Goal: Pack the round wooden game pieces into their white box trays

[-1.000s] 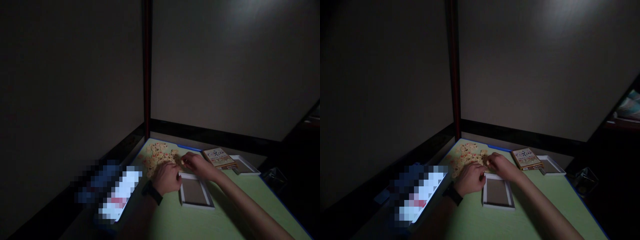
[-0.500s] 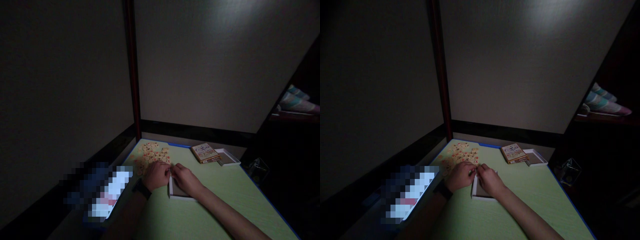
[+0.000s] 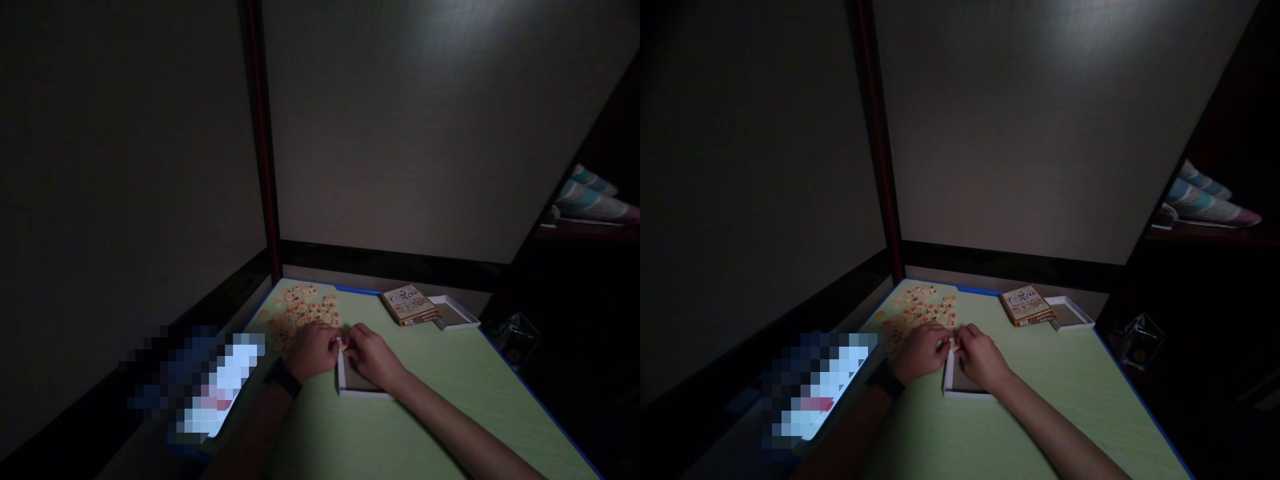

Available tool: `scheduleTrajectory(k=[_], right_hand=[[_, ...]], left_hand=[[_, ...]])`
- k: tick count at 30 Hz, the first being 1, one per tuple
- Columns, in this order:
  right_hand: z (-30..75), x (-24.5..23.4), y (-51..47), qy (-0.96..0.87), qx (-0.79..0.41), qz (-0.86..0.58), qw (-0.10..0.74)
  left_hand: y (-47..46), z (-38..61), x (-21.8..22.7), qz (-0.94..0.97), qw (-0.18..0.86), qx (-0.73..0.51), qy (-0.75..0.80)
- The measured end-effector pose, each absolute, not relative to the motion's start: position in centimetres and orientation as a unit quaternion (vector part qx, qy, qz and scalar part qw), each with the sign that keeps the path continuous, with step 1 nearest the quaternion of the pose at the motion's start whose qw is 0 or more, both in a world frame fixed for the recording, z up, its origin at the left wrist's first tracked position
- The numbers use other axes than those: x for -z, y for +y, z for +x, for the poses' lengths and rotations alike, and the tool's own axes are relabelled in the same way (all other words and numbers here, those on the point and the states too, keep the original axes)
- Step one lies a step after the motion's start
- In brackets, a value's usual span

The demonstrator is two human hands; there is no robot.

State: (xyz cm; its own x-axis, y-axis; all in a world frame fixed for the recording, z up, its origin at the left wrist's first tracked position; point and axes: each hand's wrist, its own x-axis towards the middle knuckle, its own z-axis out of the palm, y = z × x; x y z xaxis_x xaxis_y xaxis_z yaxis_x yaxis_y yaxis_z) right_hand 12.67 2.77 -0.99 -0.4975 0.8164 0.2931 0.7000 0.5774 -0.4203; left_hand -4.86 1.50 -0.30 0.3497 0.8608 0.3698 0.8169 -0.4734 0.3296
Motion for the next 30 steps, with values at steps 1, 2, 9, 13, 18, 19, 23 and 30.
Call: scheduleTrajectory(k=[1,2,9,13,18,19,23,30], right_hand=[[12.6,1.0,2.7,-0.856,-0.118,-0.449,0.225],[12.6,1.0,2.7,-0.857,-0.113,-0.453,0.216],[12.8,1.1,2.9,-0.865,-0.099,-0.444,0.212],[13.8,-0.2,3.5,-0.878,-0.095,-0.408,0.233],[16.1,-0.7,5.5,-0.822,-0.13,-0.419,0.364],[16.5,-0.3,5.9,-0.795,-0.155,-0.435,0.395],[17.2,1.8,7.4,-0.684,-0.253,-0.487,0.481],[17.0,3.2,8.3,-0.657,-0.297,-0.504,0.475]], left_hand=[[1.5,-4.8,0.3,0.819,0.046,-0.252,0.513],[1.5,-4.8,0.2,0.819,0.048,-0.251,0.514],[1.5,-4.9,0.3,0.823,0.048,-0.256,0.505],[1.6,-5.0,0.4,0.82,0.049,-0.266,0.505],[1.9,-5.4,0.1,0.781,0.014,-0.285,0.556],[2.1,-5.6,-0.1,0.763,0.0,-0.279,0.583],[3.9,-7.2,-2.2,0.685,-0.044,-0.23,0.69],[10.4,-11.8,-5.8,0.626,-0.002,-0.144,0.766]])
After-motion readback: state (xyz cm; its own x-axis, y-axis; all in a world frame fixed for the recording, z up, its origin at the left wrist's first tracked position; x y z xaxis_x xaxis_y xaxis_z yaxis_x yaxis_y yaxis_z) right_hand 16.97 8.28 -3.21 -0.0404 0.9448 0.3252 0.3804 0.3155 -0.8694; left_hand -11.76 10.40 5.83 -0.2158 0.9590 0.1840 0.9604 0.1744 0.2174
